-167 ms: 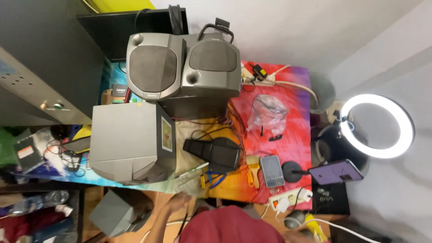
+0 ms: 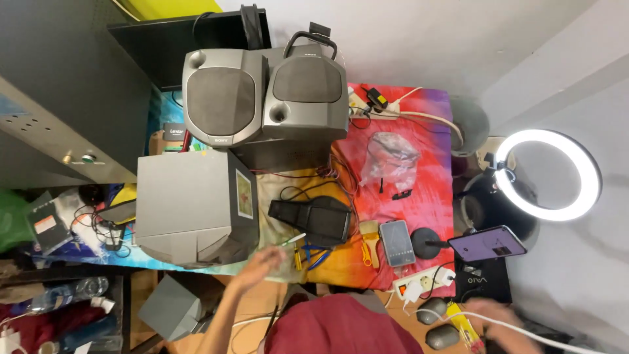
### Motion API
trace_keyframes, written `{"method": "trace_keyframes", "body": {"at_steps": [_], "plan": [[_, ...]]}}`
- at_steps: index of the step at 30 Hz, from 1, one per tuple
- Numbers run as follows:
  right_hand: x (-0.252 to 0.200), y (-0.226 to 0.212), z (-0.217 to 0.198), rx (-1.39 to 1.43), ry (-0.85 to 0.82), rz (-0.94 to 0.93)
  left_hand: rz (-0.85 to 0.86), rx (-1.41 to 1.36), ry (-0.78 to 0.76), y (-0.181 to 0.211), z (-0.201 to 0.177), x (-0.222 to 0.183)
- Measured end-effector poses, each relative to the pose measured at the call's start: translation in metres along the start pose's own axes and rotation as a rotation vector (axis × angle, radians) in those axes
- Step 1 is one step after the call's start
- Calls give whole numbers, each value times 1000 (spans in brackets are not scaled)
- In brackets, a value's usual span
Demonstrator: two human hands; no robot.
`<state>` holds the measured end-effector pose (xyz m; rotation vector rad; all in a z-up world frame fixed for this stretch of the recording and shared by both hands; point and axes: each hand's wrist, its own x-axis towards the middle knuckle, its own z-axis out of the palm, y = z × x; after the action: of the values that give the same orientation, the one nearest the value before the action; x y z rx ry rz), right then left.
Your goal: Inspecting and cleaning the internal components of a speaker port using tweezers and a small tool.
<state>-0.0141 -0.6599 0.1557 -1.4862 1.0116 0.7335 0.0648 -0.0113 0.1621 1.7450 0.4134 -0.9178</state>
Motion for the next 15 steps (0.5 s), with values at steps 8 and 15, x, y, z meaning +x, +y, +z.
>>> {"method": "trace_keyframes", "body": {"at_steps": [8, 15], "plan": [[-118, -183, 69, 297, 461, -1342, 932, -399, 549, 172, 3, -7], [-140, -161, 299, -613, 1016, -1549, 1325, -534, -22, 212, 170, 25]]}}
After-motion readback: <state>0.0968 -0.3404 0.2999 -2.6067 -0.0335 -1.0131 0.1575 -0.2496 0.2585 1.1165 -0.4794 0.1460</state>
